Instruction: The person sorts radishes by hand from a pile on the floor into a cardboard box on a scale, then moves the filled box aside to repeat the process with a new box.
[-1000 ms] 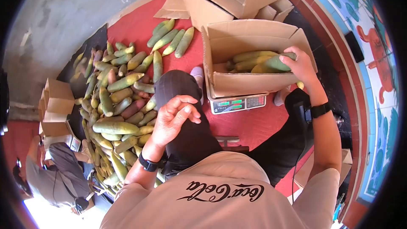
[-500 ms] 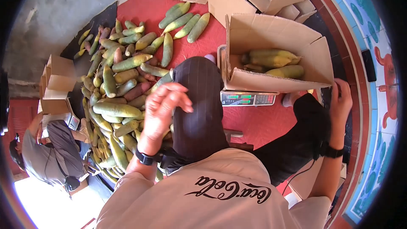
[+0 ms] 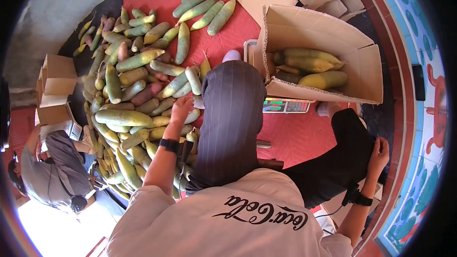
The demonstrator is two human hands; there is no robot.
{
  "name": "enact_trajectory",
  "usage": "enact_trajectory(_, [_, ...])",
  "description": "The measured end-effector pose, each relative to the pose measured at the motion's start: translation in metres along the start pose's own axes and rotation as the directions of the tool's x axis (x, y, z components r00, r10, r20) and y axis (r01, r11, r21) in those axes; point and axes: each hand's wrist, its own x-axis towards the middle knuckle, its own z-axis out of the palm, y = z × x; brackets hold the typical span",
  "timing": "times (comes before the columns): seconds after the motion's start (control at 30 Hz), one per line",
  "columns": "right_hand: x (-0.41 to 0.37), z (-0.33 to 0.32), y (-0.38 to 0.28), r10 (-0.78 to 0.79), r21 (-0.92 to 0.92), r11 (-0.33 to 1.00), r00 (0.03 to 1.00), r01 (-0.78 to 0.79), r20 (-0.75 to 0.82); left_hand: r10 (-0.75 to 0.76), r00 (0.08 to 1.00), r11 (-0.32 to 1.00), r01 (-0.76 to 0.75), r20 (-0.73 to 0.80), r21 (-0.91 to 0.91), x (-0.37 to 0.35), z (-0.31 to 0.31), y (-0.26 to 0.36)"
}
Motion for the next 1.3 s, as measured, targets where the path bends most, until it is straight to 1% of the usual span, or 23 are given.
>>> enact_trajectory(0.03, [-0.001,0.000,0.000,-0.005,-0.006,1.000,1.000,0.005,0.006,-0.008,1.000,1.000,0.008,0.000,-0.004,0.012,0.006,-0.027])
enact_trajectory(0.07, [-0.002,0.000,0.000,-0.014,-0.049,0.999,1.000,0.014,-0.004,0.317,0.932,0.809,-0.363,0.177,0.462,0.024,0.012,-0.055])
enact_trajectory(0.1, [-0.002,-0.002,0.001,-0.024,-0.095,0.995,1.000,0.023,-0.012,0.467,0.747,0.305,-0.639,0.473,0.706,0.026,0.017,-0.059])
enact_trajectory(0.13, [-0.003,-0.005,0.004,-0.027,-0.107,0.994,1.000,0.027,-0.003,0.204,0.774,0.300,-0.633,0.600,0.714,0.021,0.025,-0.055])
enact_trajectory(0.17, [-0.003,-0.005,0.007,-0.030,-0.112,0.993,1.000,0.030,0.008,0.198,0.774,0.308,-0.632,0.602,0.711,0.023,0.039,-0.067])
enact_trajectory(0.2, [-0.004,-0.004,0.009,-0.031,-0.114,0.993,0.999,0.033,0.017,-0.046,0.852,0.454,-0.447,0.521,0.770,0.031,0.057,-0.102])
enact_trajectory(0.23, [-0.004,-0.003,0.010,-0.031,-0.120,0.992,0.999,0.034,0.022,-0.299,0.850,0.539,-0.225,0.435,0.811,0.039,0.072,-0.141])
enact_trajectory(0.37, [-0.004,-0.005,0.015,-0.047,-0.165,0.985,0.998,0.051,0.031,-0.283,0.911,0.605,-0.074,0.301,0.792,0.017,0.127,-0.293])
enact_trajectory(0.43, [-0.003,-0.006,0.016,-0.054,-0.188,0.980,0.997,0.062,0.048,0.007,0.932,0.590,-0.297,0.363,0.751,0.044,0.125,-0.342])
enact_trajectory(0.5, [-0.002,-0.006,0.021,-0.027,-0.200,0.979,0.997,0.040,0.069,0.042,0.938,0.586,-0.303,0.345,0.751,0.023,0.134,-0.319])
enact_trajectory(0.57, [0.000,-0.006,0.021,-0.041,-0.216,0.975,0.996,0.057,0.076,-0.306,0.916,0.692,0.029,0.258,0.721,0.042,0.111,-0.245])
enact_trajectory(0.63, [0.001,-0.004,0.017,-0.056,-0.225,0.972,0.995,0.073,0.082,-0.249,0.934,0.631,-0.044,0.255,0.775,0.037,0.103,-0.218])
enact_trajectory(0.7, [0.000,-0.003,0.015,-0.051,-0.201,0.978,0.997,0.061,0.059,-0.406,0.904,0.706,0.218,0.134,0.674,0.018,0.083,-0.121])
enact_trajectory(0.83, [0.000,-0.004,0.017,-0.060,-0.204,0.976,0.996,0.071,0.062,-0.345,0.928,0.842,0.241,0.139,0.482,0.003,0.032,-0.083])
enact_trajectory(0.9, [0.001,-0.004,0.017,-0.029,-0.178,0.983,0.995,0.046,0.096,-0.266,0.964,0.954,0.264,-0.007,0.143,0.000,0.001,-0.059])
enact_trajectory(0.93, [0.001,-0.004,0.019,-0.029,-0.175,0.984,0.995,0.045,0.095,-0.211,0.968,0.962,0.230,-0.137,0.146,0.005,-0.016,-0.069])
enact_trajectory(0.97, [0.002,-0.003,0.022,-0.048,-0.193,0.979,0.995,0.064,0.087,-0.152,0.953,0.969,0.197,-0.263,0.152,0.011,-0.033,-0.078])
enact_trajectory(1.07, [0.001,-0.003,0.020,-0.050,-0.202,0.977,0.995,0.065,0.081,-0.191,0.841,0.978,0.117,-0.507,-0.175,0.014,-0.080,-0.040])
enact_trajectory(1.1, [0.001,-0.003,0.019,-0.032,-0.195,0.980,0.996,0.047,0.081,-0.234,0.814,0.947,0.066,-0.532,-0.315,0.014,-0.090,-0.023])
enact_trajectory(1.17, [0.002,-0.003,0.022,-0.038,-0.167,0.985,0.996,0.050,0.077,-0.208,0.852,0.883,-0.048,-0.481,-0.466,0.027,-0.112,-0.029])
enact_trajectory(1.2, [0.002,-0.002,0.023,-0.043,-0.140,0.989,0.997,0.053,0.071,-0.305,0.846,0.666,-0.139,-0.438,-0.733,0.022,-0.108,-0.010])
enact_trajectory(1.23, [0.001,-0.002,0.023,-0.043,-0.138,0.989,0.997,0.052,0.070,-0.303,0.846,0.666,-0.141,-0.439,-0.732,0.029,-0.107,-0.030])
enact_trajectory(1.3, [0.001,-0.003,0.021,-0.045,-0.146,0.988,0.996,0.056,0.072,-0.251,0.930,0.690,-0.023,-0.269,-0.724,0.052,-0.100,-0.077])
